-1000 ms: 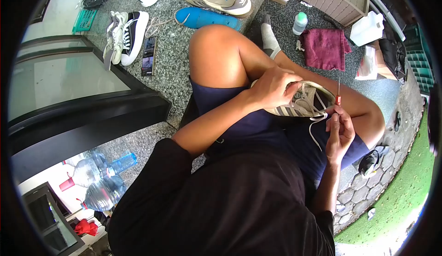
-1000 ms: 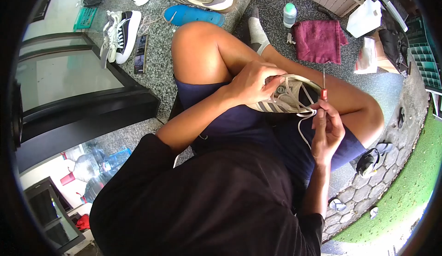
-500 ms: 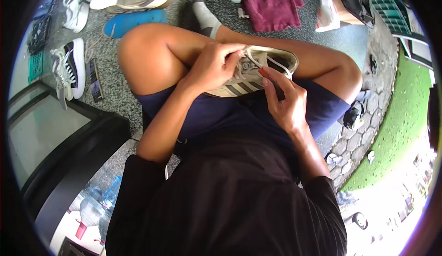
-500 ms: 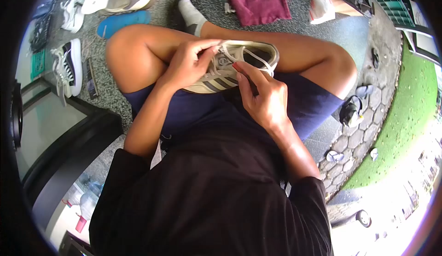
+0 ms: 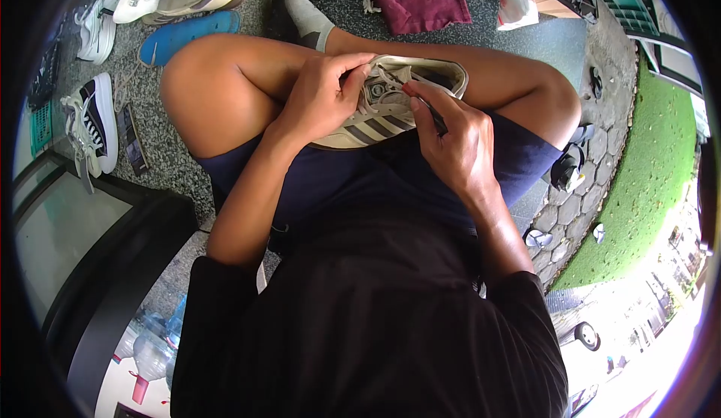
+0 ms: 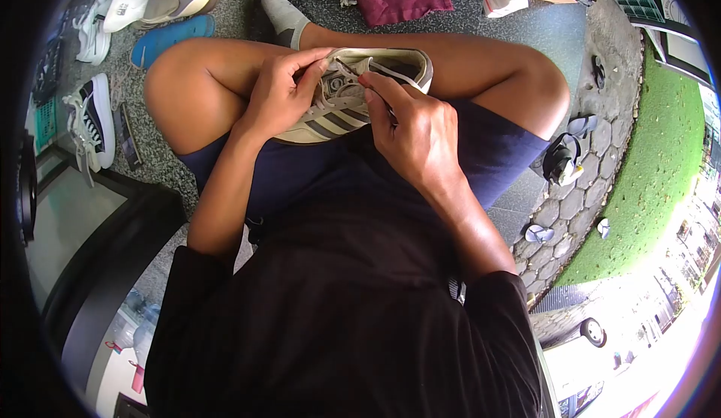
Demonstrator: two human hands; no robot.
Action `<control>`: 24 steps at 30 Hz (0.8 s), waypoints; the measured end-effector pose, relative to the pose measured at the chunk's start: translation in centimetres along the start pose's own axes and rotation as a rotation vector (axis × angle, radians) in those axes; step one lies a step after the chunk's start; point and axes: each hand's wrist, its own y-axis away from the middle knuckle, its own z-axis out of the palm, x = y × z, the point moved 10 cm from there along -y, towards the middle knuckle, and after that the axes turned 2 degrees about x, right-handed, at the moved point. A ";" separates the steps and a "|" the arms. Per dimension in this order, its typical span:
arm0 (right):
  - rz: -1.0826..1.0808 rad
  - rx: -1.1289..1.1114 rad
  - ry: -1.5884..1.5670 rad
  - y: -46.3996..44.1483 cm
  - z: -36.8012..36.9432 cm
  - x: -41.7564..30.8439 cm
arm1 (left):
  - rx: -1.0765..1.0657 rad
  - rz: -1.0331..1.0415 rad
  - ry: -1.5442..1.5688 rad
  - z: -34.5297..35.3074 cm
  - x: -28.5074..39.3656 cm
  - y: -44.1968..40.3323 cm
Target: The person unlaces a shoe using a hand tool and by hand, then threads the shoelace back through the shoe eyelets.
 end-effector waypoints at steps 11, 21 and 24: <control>0.019 0.018 0.015 0.1 0.6 0.0 | -0.032 0.009 0.025 0.8 -0.9 0.3; -0.048 -0.013 0.048 -0.7 1.5 0.4 | -0.028 0.080 -0.012 0.8 -0.4 0.3; 0.068 -0.017 -0.375 -1.1 2.3 2.4 | -0.027 0.102 -0.037 0.7 0.0 0.5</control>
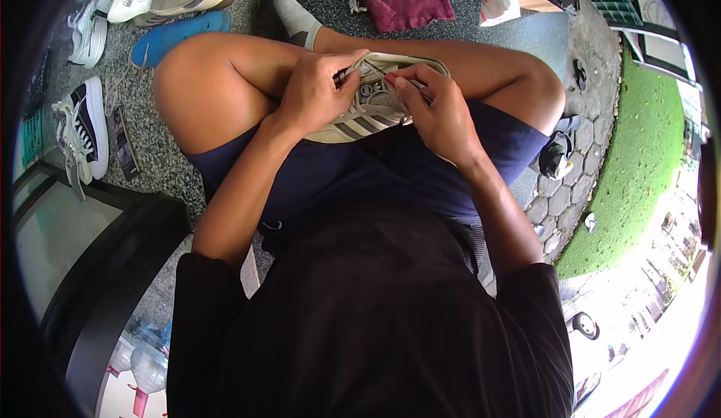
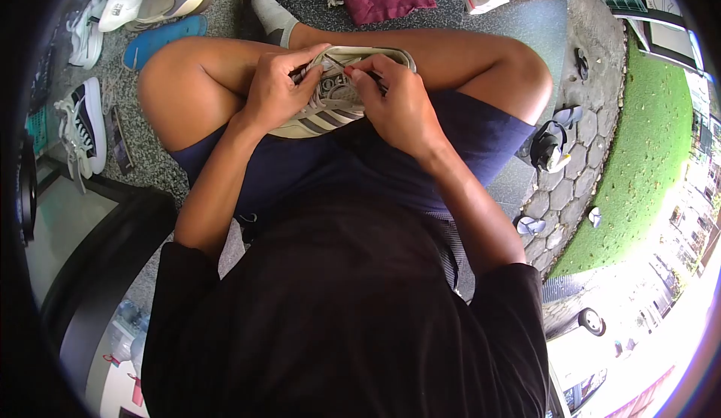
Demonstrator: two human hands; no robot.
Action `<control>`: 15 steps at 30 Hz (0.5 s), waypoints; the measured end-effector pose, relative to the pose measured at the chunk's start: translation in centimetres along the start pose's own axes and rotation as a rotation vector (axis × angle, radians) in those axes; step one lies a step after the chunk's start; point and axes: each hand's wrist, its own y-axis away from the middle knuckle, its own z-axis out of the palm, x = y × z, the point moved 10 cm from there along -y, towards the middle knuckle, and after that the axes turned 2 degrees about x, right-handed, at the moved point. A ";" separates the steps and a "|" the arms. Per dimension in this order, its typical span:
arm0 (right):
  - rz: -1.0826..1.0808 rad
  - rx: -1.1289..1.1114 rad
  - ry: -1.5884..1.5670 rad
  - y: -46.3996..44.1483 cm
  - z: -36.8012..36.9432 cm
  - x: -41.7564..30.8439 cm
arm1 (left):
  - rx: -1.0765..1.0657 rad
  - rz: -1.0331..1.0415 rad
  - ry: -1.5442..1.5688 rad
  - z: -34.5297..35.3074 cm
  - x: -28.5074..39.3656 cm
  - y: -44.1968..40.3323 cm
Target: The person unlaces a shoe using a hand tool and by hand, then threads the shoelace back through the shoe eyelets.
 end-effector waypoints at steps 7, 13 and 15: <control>-0.123 0.038 0.551 1.3 0.5 -4.1 | 0.007 0.014 0.012 0.3 -0.7 0.2; 0.005 0.063 0.162 1.4 -1.3 -1.7 | -0.067 -0.139 0.090 1.2 -2.2 0.1; -0.131 0.153 0.333 2.3 -1.3 -3.2 | 0.002 -0.068 0.123 1.1 -2.2 0.0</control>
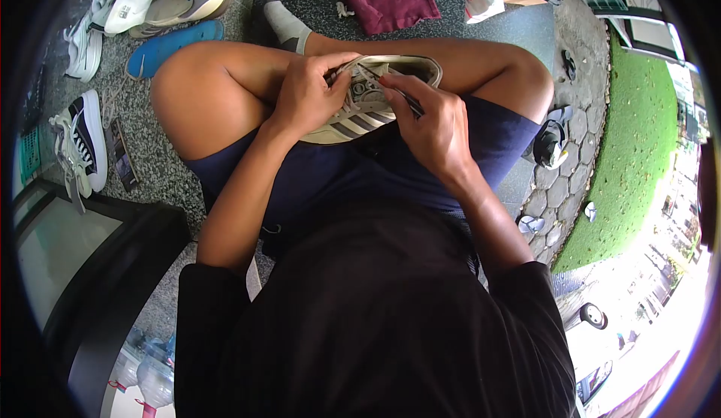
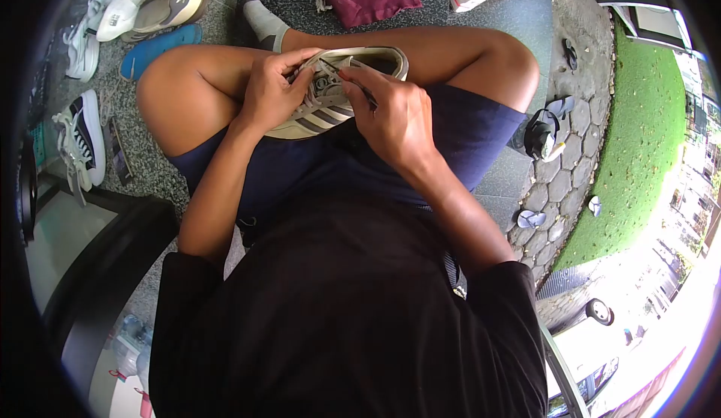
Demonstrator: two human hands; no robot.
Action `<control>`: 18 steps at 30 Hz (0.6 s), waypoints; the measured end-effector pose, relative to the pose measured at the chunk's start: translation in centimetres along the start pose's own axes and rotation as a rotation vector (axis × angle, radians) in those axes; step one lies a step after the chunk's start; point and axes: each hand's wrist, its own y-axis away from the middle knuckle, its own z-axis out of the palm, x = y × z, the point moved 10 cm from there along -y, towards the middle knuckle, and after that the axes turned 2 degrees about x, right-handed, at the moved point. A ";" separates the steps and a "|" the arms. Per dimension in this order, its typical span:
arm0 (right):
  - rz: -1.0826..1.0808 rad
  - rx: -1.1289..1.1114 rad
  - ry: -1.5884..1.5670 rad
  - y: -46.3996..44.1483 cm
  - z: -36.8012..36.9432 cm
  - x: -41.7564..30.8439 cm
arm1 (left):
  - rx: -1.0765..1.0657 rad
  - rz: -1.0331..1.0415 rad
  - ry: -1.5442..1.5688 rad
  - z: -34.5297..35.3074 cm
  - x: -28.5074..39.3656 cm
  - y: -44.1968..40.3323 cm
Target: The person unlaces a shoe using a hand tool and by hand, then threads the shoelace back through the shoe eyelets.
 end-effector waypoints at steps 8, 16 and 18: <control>0.238 -0.082 -0.314 0.7 0.0 1.9 | 0.036 0.000 -0.019 -0.6 -0.1 0.1; 0.165 -0.079 -0.154 0.2 0.6 1.6 | -0.069 -0.071 0.070 0.3 -0.3 0.4; 0.151 -0.061 -0.158 0.3 0.8 1.7 | 0.004 0.033 0.069 0.1 0.0 0.1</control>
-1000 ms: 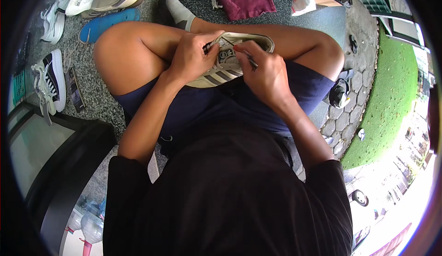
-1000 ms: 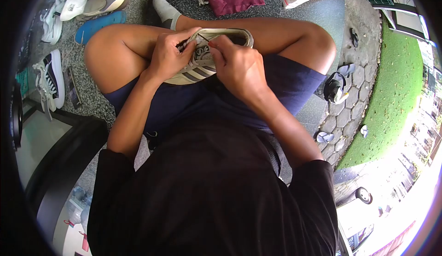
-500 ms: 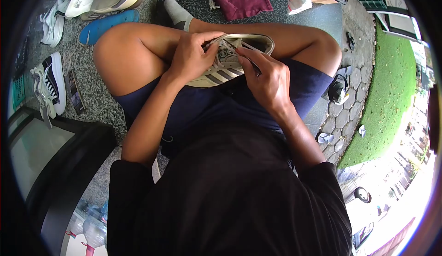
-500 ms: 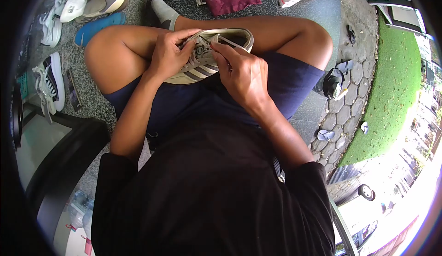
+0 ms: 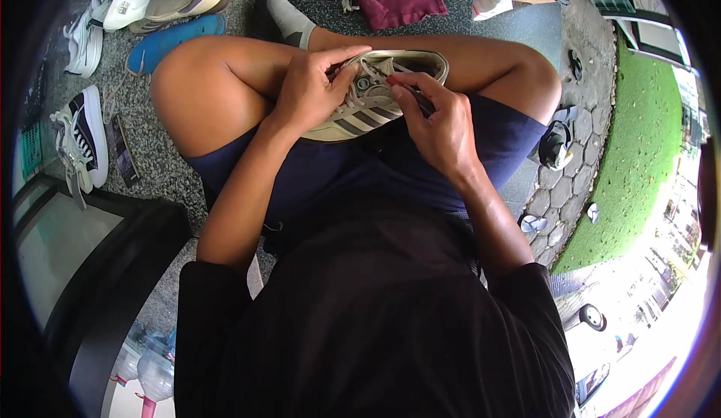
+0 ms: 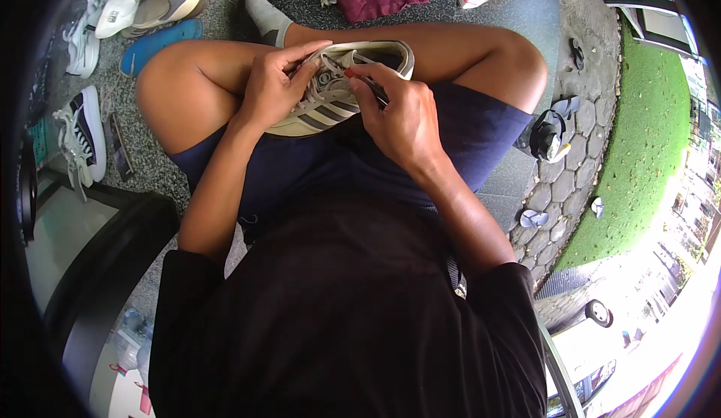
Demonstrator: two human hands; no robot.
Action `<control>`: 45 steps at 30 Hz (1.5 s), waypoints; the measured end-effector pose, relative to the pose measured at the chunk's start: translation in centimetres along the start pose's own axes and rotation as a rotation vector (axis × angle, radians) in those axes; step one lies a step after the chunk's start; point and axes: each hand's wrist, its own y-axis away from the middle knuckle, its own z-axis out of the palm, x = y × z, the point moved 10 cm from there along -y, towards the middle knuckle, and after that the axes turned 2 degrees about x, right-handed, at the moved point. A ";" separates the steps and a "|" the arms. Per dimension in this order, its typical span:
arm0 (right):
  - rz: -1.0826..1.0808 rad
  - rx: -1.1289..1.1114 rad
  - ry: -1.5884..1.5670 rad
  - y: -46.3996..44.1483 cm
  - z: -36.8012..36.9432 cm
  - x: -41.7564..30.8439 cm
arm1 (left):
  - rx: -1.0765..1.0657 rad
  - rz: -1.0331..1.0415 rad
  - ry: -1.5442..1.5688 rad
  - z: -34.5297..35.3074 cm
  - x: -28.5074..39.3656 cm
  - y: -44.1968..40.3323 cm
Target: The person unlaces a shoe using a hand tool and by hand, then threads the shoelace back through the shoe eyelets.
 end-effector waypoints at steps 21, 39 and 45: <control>-0.075 0.021 0.069 -0.4 1.8 -0.7 | 0.023 0.072 -0.184 -0.3 2.1 0.0; 0.495 -0.319 -0.481 9.2 -3.1 3.3 | 0.186 0.429 -0.415 0.7 6.3 4.0; 0.262 -0.152 -0.464 5.0 -4.1 1.8 | 0.200 0.500 -0.436 1.1 6.7 4.7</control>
